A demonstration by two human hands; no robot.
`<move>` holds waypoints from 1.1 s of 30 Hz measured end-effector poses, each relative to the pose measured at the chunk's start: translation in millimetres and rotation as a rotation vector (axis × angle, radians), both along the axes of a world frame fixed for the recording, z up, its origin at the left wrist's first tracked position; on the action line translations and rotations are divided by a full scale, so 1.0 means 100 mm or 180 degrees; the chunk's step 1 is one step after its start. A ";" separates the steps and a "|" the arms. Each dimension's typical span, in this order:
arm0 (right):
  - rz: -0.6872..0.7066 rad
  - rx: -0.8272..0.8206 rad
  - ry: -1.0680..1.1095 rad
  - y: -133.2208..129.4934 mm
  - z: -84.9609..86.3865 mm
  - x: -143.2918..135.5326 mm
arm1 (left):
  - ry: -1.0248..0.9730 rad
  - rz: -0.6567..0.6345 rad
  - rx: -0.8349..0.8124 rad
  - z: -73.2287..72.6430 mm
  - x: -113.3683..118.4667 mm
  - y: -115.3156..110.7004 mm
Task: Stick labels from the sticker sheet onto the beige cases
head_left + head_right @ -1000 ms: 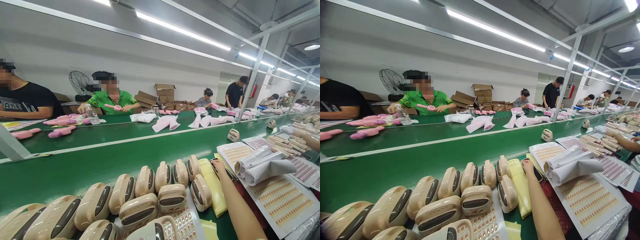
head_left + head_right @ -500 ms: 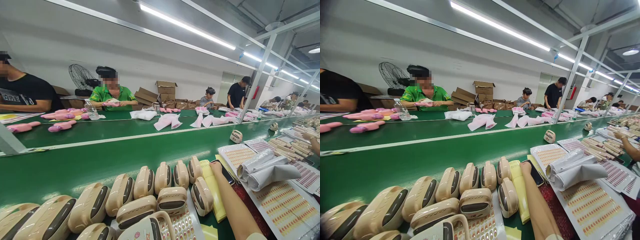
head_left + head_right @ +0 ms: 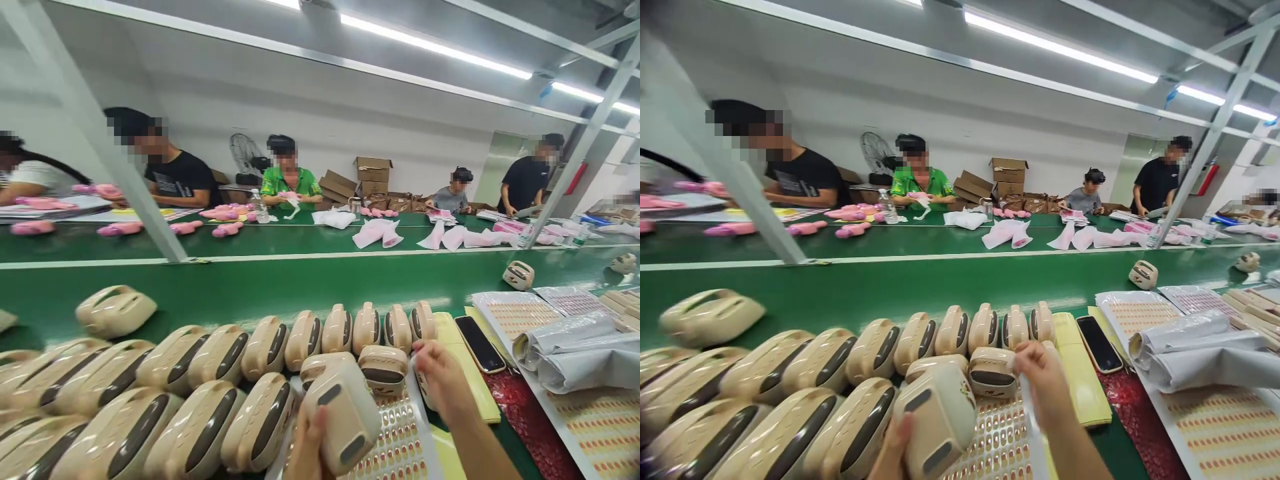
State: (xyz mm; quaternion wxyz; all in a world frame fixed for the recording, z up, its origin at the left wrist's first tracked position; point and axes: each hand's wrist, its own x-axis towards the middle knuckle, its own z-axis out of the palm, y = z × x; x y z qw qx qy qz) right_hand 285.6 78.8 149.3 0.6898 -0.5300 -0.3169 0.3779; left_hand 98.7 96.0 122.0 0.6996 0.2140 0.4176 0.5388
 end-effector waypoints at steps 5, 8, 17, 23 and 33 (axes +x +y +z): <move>0.0666 -0.0117 0.0042 -0.15 -0.11 -0.69 | -0.0074 0.0278 0.0030 0.05 0.13 -0.06; 0.0696 -0.0246 -0.0233 -0.12 -0.18 -0.72 | -0.0105 0.0260 0.0094 0.06 0.12 -0.09; 0.0769 -0.0305 -0.0555 -0.16 -0.19 -0.73 | -0.0059 0.0209 0.0046 0.11 0.06 -0.16; -0.0043 0.0204 -0.1777 -0.20 -0.24 -0.88 | -0.0117 0.0110 0.0000 0.06 0.01 -0.15; 0.0735 -0.0654 -0.1682 -0.20 -0.36 -0.59 | -0.1041 -0.0426 -0.0681 -0.28 -0.19 -0.22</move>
